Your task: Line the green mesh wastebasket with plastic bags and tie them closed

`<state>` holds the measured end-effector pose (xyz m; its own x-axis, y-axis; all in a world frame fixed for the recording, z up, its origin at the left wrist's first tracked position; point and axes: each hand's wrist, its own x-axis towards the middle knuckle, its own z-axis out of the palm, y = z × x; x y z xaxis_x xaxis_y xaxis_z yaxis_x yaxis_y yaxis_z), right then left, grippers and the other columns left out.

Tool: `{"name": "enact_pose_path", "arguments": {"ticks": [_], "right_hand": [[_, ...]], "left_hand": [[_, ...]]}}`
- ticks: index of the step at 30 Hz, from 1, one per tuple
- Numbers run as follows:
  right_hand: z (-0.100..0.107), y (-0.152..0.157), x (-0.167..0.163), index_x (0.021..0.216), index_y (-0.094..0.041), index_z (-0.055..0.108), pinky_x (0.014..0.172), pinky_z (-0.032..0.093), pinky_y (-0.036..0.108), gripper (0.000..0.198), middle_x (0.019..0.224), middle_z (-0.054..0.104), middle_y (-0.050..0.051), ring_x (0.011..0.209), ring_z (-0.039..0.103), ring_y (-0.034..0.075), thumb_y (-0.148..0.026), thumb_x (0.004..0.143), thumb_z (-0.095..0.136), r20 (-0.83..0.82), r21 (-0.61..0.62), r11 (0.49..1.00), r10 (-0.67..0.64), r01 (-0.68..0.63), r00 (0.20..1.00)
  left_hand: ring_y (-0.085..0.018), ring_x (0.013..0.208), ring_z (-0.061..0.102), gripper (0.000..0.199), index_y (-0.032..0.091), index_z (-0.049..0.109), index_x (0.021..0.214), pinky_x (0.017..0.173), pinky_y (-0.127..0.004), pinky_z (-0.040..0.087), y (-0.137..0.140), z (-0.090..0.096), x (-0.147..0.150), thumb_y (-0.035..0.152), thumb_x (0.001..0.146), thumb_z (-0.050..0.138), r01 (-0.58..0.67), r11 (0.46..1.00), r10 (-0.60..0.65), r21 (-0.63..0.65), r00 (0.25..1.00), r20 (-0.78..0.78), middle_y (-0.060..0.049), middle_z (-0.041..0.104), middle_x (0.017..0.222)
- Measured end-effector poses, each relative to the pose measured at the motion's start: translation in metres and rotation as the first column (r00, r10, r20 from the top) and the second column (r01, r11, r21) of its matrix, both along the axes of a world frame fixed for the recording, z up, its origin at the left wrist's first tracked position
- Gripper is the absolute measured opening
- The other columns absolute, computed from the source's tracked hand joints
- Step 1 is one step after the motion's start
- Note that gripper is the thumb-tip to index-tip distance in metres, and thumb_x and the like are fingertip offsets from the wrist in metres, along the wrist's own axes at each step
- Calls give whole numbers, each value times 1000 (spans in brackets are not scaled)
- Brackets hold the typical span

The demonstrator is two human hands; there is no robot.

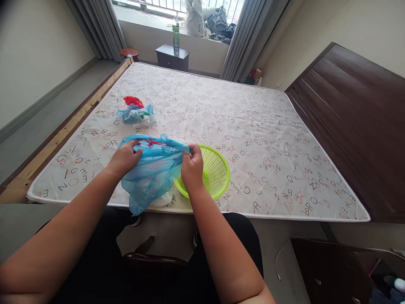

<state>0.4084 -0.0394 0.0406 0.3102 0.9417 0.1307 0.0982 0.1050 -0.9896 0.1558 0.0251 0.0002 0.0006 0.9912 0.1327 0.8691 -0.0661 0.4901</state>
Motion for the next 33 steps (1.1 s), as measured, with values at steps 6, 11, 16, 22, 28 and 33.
{"name": "enact_pose_path", "arguments": {"ticks": [6, 11, 16, 22, 28, 33], "right_hand": [[-4, 1, 4, 91, -24, 55, 64, 42, 25, 25, 77, 54, -3, 68, 48, 14, -47, 98, 49, -36, -61, 997, -47, 45, 998], [-13, 10, 13, 100, -21, 62, 79, 49, 29, 31, 95, 67, 4, 86, 60, 18, -47, 96, 45, -83, -91, 986, -146, 138, 986], [-15, 10, 10, 107, -20, 64, 83, 52, 32, 38, 102, 70, 6, 90, 63, 19, -52, 96, 45, -154, -81, 996, -46, 34, 987], [-10, 3, -6, 102, -22, 64, 81, 52, 30, 38, 97, 68, 3, 87, 61, 17, -56, 98, 47, -88, -16, 999, 36, -38, 995], [-6, -3, -13, 103, -23, 65, 82, 52, 29, 37, 99, 69, 2, 89, 63, 17, -56, 99, 49, -96, -32, 994, 105, -108, 990], [-3, -4, -11, 103, -23, 68, 84, 53, 31, 35, 100, 71, 3, 92, 64, 18, -54, 97, 53, -150, -11, 995, 99, -102, 984]], "left_hand": [[-18, 70, 53, 26, 19, 74, 109, 74, -33, 47, 2, 25, -13, 28, 88, 60, -302, 913, 210, 274, 924, 319, -1, 60, 78], [-11, 68, 43, 22, 10, 64, 104, 69, -27, 44, 24, 26, -48, 12, 84, 54, -645, 748, 325, 156, 561, 761, 2, 50, 79], [-19, 108, 55, 36, 11, 61, 113, 103, -40, 46, 15, 29, -48, 4, 77, 59, -691, 620, 336, 372, 662, 670, -9, 54, 115], [-26, 94, 61, 17, 23, 59, 85, 93, -44, 51, -26, 21, 9, 26, 75, 73, -113, 836, -6, 536, 976, 216, -7, 58, 89], [-17, 59, 50, 30, 24, 56, 69, 63, -34, 43, -34, 11, 32, 46, 89, 61, 267, 946, -302, 182, 931, 206, -1, 57, 62], [-21, 78, 63, 29, 20, 72, 80, 74, -33, 50, -25, 18, 26, 45, 90, 62, 428, 903, -374, -18, 807, 457, -5, 72, 81]]}}
